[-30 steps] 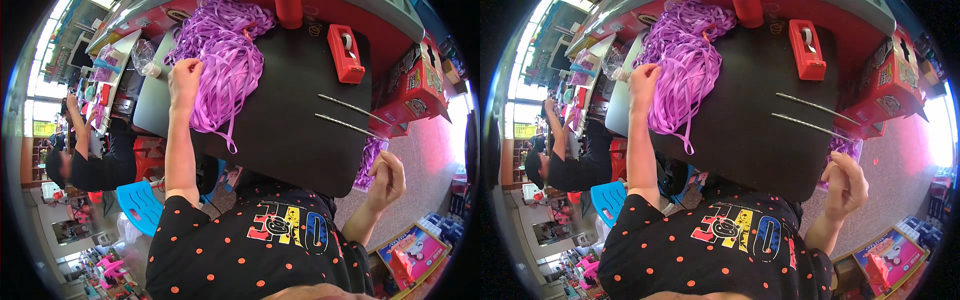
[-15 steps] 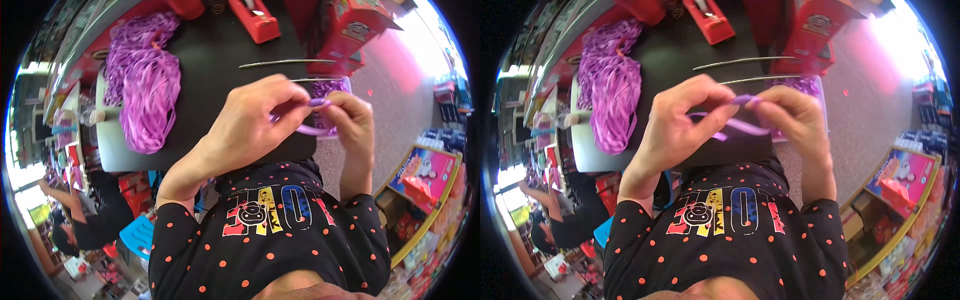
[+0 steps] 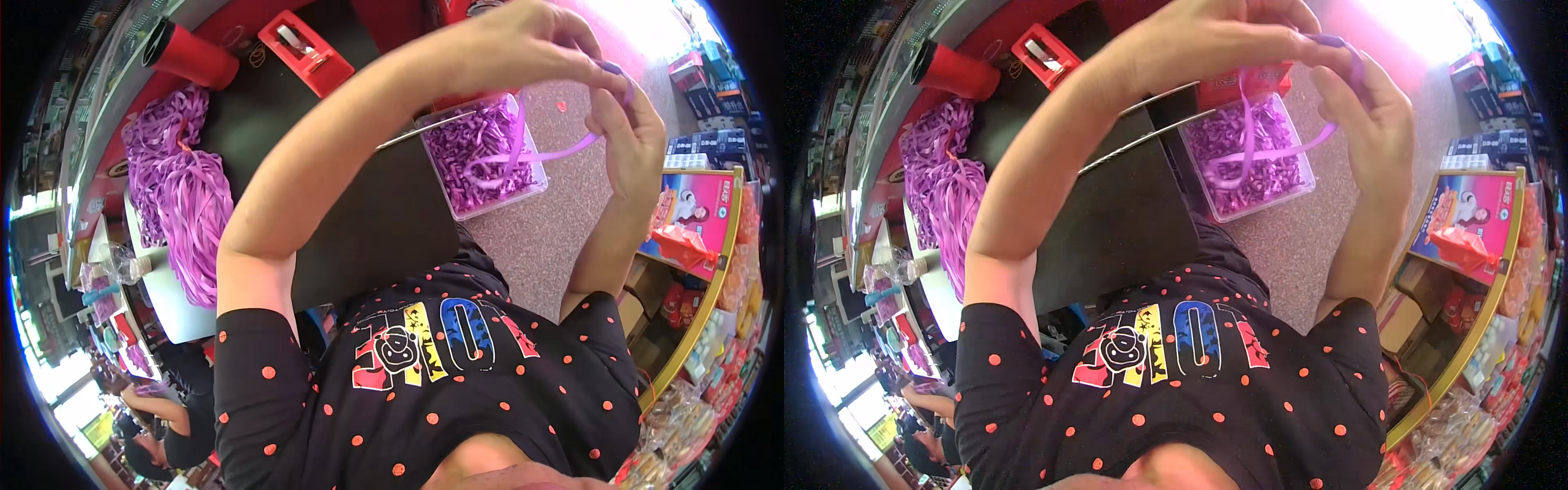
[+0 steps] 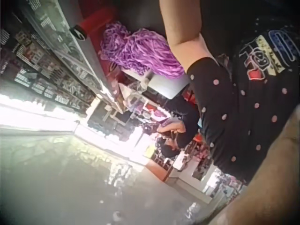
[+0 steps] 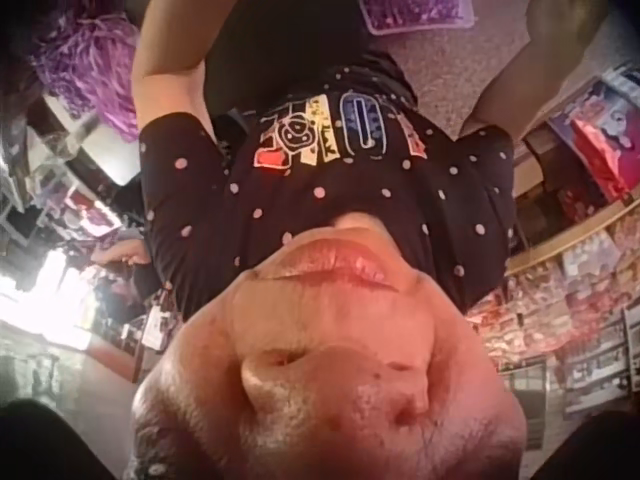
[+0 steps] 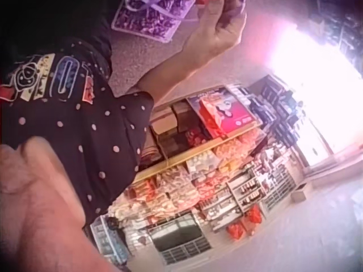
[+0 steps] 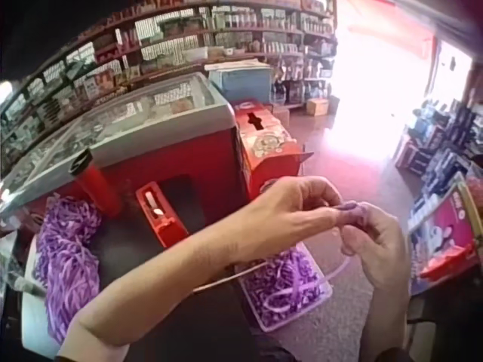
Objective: Assembling decorative ribbon bows using a workstation jig and tape.
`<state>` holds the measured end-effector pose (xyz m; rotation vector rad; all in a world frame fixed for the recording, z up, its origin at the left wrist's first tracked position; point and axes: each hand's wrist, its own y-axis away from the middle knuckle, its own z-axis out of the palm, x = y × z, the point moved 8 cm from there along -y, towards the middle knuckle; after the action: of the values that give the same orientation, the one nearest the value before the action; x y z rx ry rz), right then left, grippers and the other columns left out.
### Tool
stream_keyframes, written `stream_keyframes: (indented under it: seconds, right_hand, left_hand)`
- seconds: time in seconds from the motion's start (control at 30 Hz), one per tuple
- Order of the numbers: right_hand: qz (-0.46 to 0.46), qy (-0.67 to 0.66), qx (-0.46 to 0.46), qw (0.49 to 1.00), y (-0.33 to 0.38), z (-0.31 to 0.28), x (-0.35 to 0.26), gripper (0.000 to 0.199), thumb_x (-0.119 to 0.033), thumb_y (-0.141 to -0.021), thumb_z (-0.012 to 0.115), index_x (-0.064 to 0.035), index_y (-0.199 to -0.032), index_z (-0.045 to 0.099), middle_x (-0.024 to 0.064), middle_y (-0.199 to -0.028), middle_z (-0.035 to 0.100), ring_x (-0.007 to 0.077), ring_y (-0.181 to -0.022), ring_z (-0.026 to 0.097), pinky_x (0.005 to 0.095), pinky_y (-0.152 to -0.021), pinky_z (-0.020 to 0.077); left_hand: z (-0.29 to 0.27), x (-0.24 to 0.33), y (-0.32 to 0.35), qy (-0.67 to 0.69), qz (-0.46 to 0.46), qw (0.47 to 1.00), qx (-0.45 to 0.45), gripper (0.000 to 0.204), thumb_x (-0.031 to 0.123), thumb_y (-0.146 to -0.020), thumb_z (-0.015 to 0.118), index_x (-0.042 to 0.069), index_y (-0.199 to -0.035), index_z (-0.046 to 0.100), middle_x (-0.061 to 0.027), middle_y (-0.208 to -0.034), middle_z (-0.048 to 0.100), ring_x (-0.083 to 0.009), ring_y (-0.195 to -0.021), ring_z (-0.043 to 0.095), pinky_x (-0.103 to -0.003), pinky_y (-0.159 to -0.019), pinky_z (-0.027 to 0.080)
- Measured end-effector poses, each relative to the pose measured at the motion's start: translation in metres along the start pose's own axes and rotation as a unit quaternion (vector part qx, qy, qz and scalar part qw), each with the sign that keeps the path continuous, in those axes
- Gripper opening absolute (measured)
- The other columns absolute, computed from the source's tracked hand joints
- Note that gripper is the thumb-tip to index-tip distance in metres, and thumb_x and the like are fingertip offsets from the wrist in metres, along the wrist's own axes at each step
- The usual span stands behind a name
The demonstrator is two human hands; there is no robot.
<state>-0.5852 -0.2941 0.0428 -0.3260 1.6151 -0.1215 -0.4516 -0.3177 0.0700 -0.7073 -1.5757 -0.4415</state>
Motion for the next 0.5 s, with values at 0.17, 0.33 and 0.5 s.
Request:
stream_keyframes:
  seconds: [0.17,0.33,0.5]
  right_hand:
    - [0.041,0.051,-0.034,0.997,-0.02,0.029,0.041,0.019,-0.016,-0.092,0.058,-0.0007,-0.1,0.066,-0.003,-0.075,0.053,0.0029,-0.063,0.043,0.0177,-0.055,0.0322]
    - [0.109,0.078,-0.112,0.985,-0.018,0.067,0.135,0.029,-0.03,-0.092,0.057,-0.005,-0.102,0.069,-0.001,-0.069,0.059,0.0034,-0.061,0.049,0.0166,-0.054,0.0351]
    - [0.235,-0.15,-0.231,0.932,0.001,0.116,0.176,0.029,-0.03,-0.093,0.057,-0.005,-0.105,0.067,-0.0035,-0.064,0.055,0.0023,-0.055,0.045,0.0165,-0.051,0.0316]
  left_hand:
    - [-0.049,-0.078,0.003,0.004,-0.088,0.996,0.005,0.029,0.027,-0.09,0.059,0.0,-0.099,0.065,-0.0015,-0.085,0.061,-0.0088,-0.078,0.054,-0.023,-0.069,0.044]
    - [-0.072,-0.116,0.03,-0.113,-0.076,0.989,0.052,0.03,0.026,-0.09,0.06,0.001,-0.106,0.064,0.0045,-0.081,0.058,-0.0028,-0.078,0.051,-0.019,-0.069,0.04]
    - [-0.085,-0.138,0.06,-0.134,-0.147,0.978,0.057,0.026,0.021,-0.088,0.062,0.002,-0.106,0.064,0.0053,-0.08,0.057,-0.0034,-0.076,0.05,-0.02,-0.068,0.04]
